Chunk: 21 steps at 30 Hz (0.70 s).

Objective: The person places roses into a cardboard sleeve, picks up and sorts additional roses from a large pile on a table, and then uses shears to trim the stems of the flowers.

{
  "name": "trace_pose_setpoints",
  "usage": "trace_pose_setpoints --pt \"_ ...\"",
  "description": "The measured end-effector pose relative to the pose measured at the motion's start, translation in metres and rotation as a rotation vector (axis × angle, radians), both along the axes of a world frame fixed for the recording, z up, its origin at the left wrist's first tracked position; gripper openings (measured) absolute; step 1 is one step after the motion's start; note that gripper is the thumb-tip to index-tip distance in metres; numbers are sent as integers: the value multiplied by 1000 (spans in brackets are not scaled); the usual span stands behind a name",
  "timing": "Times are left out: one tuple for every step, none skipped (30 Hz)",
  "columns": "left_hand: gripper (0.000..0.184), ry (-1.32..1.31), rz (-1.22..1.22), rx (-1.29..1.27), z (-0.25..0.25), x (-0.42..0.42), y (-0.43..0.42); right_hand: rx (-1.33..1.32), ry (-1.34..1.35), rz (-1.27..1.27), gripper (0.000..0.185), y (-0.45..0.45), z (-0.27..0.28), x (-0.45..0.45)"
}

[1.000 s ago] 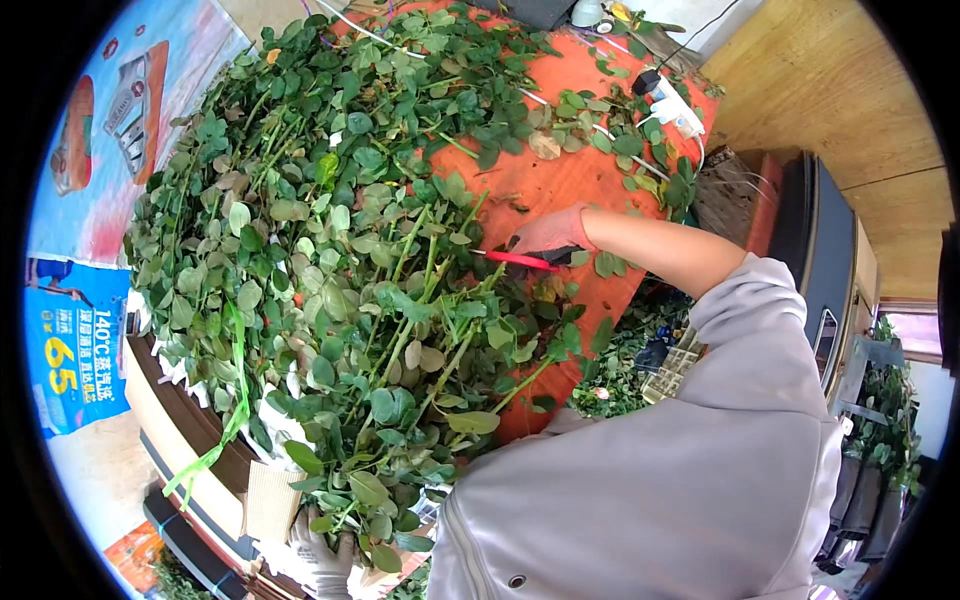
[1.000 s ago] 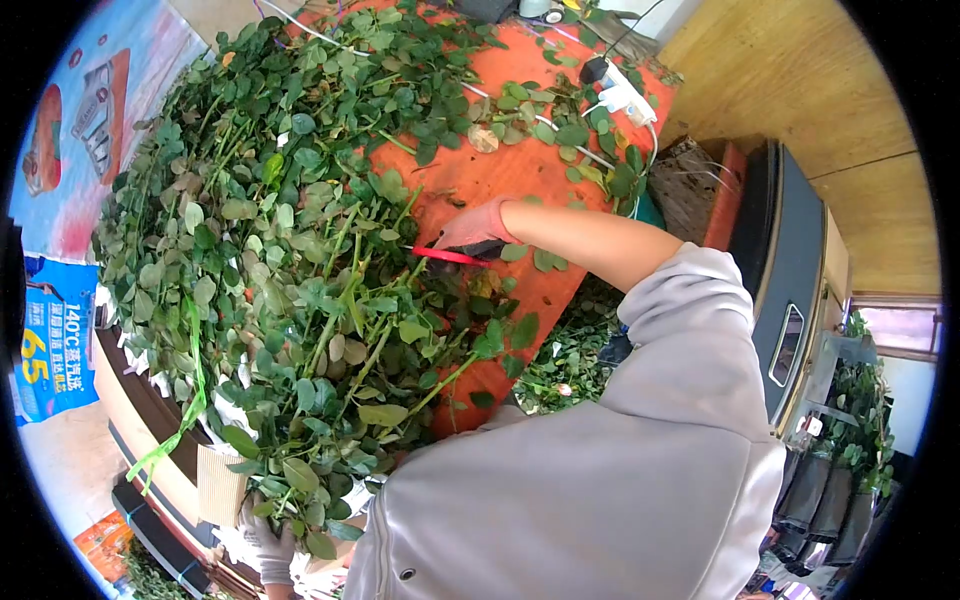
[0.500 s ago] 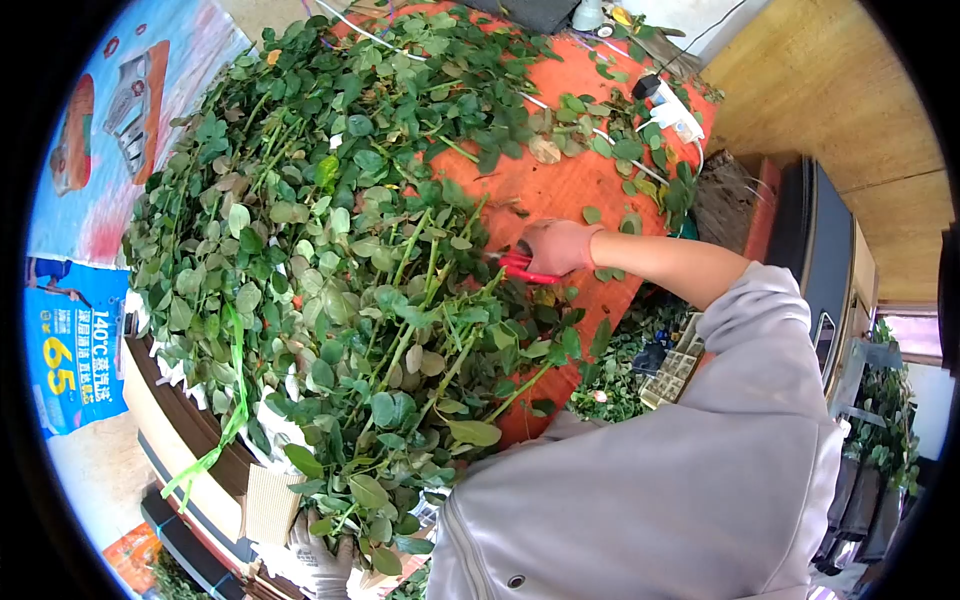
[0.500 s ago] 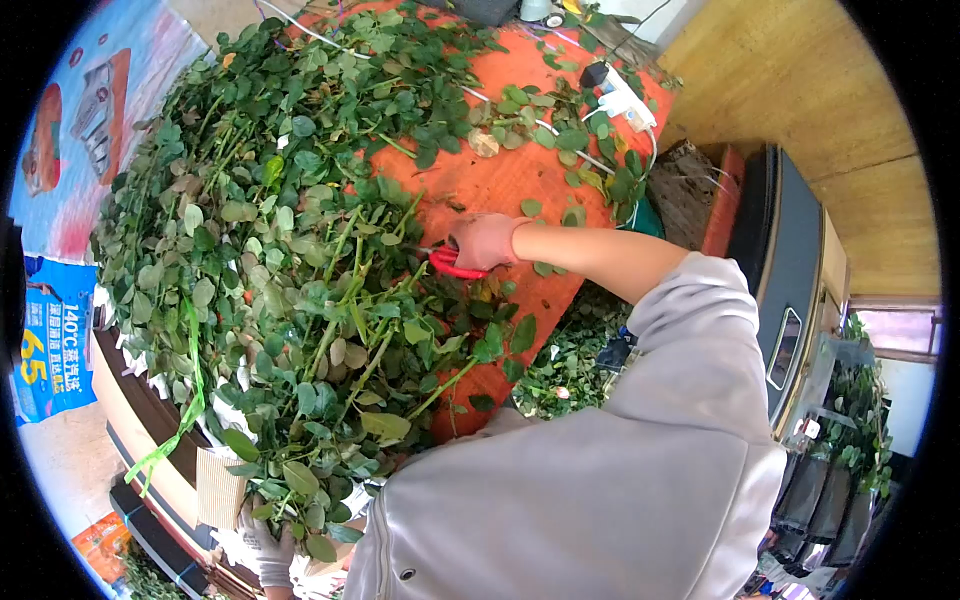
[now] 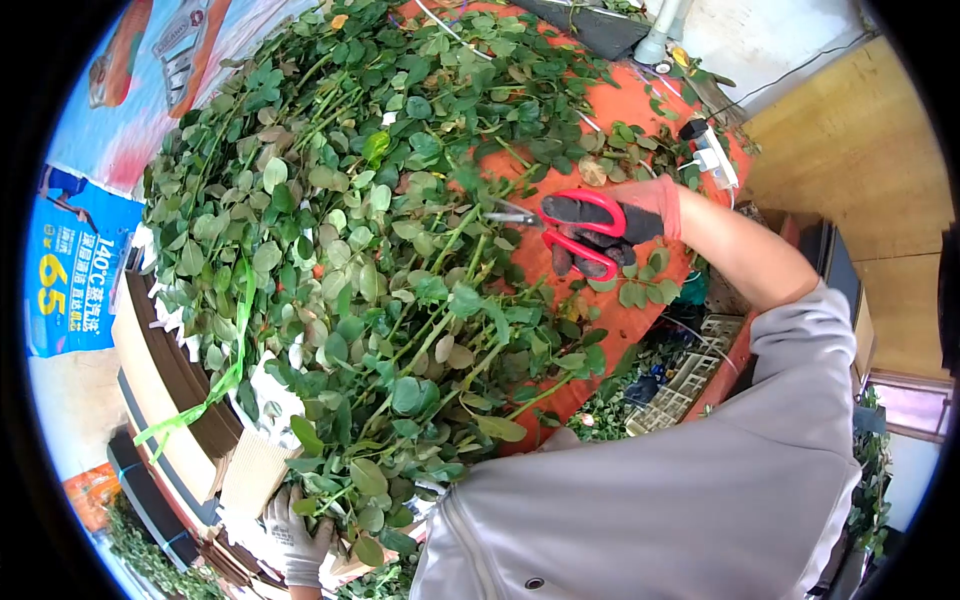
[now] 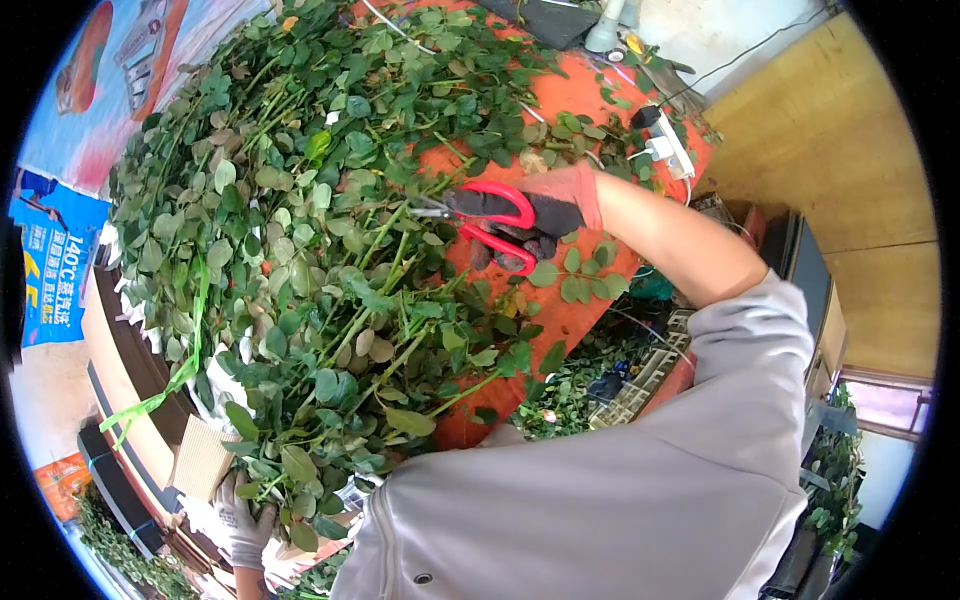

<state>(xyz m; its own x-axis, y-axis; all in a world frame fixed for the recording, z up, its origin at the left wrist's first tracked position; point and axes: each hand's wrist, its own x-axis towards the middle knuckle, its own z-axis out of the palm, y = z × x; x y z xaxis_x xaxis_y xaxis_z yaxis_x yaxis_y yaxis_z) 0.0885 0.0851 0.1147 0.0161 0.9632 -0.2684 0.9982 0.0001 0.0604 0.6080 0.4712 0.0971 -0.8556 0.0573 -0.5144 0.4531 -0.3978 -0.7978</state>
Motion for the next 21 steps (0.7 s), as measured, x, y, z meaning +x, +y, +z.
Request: trace_pose_setpoints --pt "75 2 9 -4 0 0 -1 -27 -26 27 44 6 4 -7" --pt "76 3 18 -6 -1 0 0 -54 -59 23 43 10 6 -15" --pt "76 -1 17 -5 0 0 1 -77 -85 3 42 14 11 -23" --pt "76 -4 34 -27 4 3 4 -96 -112 -21 41 17 13 -32" --pt "77 -9 53 -47 5 5 6 -111 -134 -38 41 18 14 -39" --pt "77 -15 57 -44 2 3 5 -122 -153 -49 40 20 15 -45" --pt "76 -3 49 -26 1 2 3 -135 -176 -61 39 22 14 -52" --pt "76 12 44 -9 1 2 2 -143 -198 -64 38 23 12 -57" --pt "75 8 55 -8 0 2 1 -144 -217 -71 38 24 13 -63" --pt "75 8 57 -7 1 3 1 -120 -258 -68 36 24 10 -66" --pt "75 6 54 -11 3 4 3 -120 -250 -104 34 25 8 -67" --pt "75 4 52 -14 3 4 5 -115 -250 -104 34 27 6 -69" --pt "75 22 38 -2 2 4 5 -159 -312 -105 32 28 4 -72" --pt "75 20 37 -1 2 3 4 -206 -374 -107 30 29 3 -74" --pt "75 23 38 -1 1 2 2 -205 -376 -109 30 27 4 -78" --pt "75 25 36 -1 1 2 3 -104 -436 -108 26 25 6 -81" --pt "75 24 33 0 1 3 4 -4 -496 -107 24 23 7 -82" --pt "74 9 26 3 3 4 5 -4 -497 -112 24 23 -1 -80" --pt "74 -6 18 7 5 5 7 192 -465 -16 23 21 -5 -82" --pt "74 -6 11 8 4 5 7 388 -431 80 23 19 -5 -82" --pt "74 1 23 -6 4 5 6 278 -510 -140 24 12 1 -76"
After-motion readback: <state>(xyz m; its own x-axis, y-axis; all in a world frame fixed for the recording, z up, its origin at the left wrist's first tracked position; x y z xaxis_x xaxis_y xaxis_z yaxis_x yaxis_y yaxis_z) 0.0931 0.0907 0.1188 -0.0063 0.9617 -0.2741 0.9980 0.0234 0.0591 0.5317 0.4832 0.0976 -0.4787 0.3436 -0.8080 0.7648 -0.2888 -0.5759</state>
